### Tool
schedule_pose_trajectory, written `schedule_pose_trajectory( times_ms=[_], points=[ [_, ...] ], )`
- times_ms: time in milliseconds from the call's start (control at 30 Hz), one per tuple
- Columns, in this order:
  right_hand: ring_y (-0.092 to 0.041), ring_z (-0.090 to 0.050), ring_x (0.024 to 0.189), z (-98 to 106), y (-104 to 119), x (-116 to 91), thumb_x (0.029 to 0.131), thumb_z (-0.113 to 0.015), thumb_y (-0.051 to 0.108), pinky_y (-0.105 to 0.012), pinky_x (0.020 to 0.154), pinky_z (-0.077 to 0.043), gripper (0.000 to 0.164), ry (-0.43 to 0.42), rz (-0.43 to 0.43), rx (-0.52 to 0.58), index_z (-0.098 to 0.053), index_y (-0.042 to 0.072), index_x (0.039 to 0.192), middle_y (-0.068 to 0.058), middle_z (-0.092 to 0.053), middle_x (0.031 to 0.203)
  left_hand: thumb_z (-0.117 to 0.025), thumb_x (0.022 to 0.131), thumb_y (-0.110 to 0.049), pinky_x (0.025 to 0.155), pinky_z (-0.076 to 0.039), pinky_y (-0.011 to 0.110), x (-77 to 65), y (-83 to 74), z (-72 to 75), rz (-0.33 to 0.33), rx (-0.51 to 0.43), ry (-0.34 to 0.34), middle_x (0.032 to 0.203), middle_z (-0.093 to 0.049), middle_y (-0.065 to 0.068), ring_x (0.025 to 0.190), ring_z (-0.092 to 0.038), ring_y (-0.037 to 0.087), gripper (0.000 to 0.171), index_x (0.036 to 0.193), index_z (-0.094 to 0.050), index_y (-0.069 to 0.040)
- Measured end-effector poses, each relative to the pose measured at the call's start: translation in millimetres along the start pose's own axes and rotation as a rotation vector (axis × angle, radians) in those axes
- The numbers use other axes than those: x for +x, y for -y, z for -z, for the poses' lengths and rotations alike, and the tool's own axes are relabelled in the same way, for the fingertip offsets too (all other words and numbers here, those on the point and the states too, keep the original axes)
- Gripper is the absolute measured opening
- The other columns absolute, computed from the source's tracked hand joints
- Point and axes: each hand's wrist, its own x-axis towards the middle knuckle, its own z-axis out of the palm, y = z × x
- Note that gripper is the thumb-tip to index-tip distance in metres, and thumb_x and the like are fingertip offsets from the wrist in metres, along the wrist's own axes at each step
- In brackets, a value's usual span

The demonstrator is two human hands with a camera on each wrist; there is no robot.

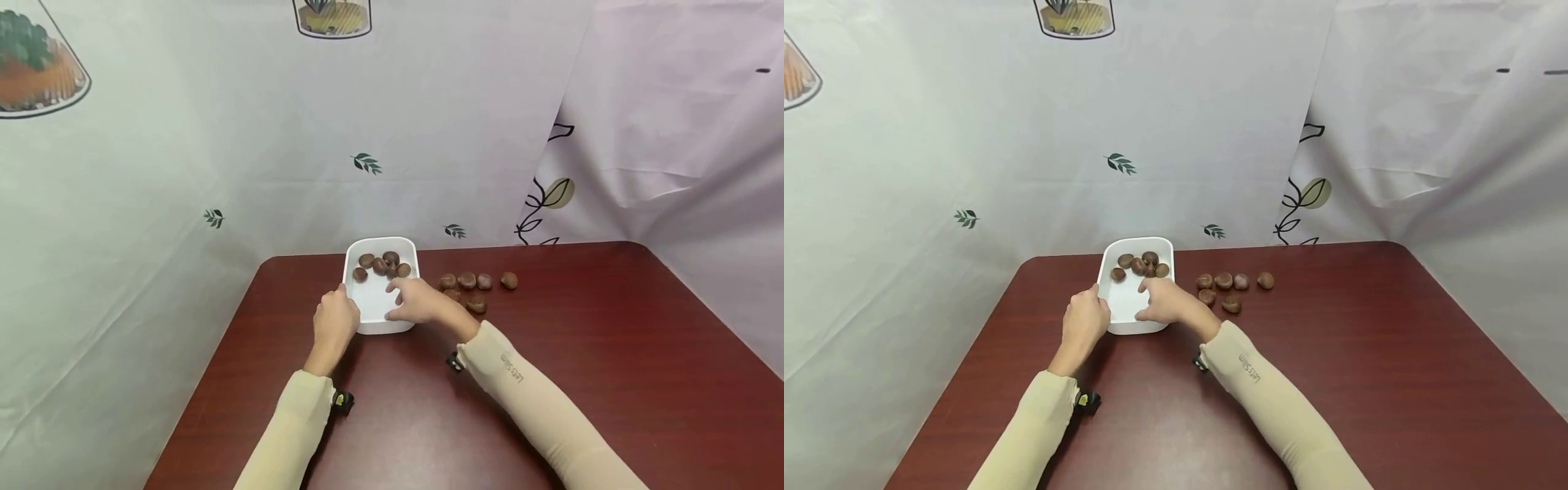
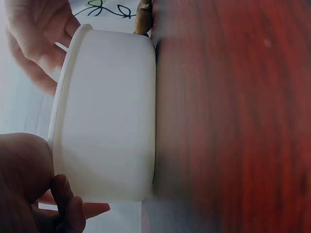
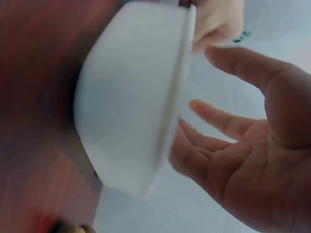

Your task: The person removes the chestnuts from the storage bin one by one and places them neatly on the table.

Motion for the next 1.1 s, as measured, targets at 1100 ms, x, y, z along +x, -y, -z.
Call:
schedule_pose_trajectory(
  times_ms=[1100],
  points=[
    [-0.013,-0.061,0.091,-16,-1,33,0.092,-0.060,0.020,-0.025,0.086,-0.047,0.021,0.295,0.009,-0.030,-0.076,0.010,0.100,-0.002,-0.072,0.099,-0.049,0.091,-0.007,0.065,-0.053,0.058,-0.1,-0.4,-0.6,0.008,0.001,0.002,0.093,-0.067,0.027,0.082,-0.067,0.049,0.036,0.120,-0.064,0.005]
  ],
)
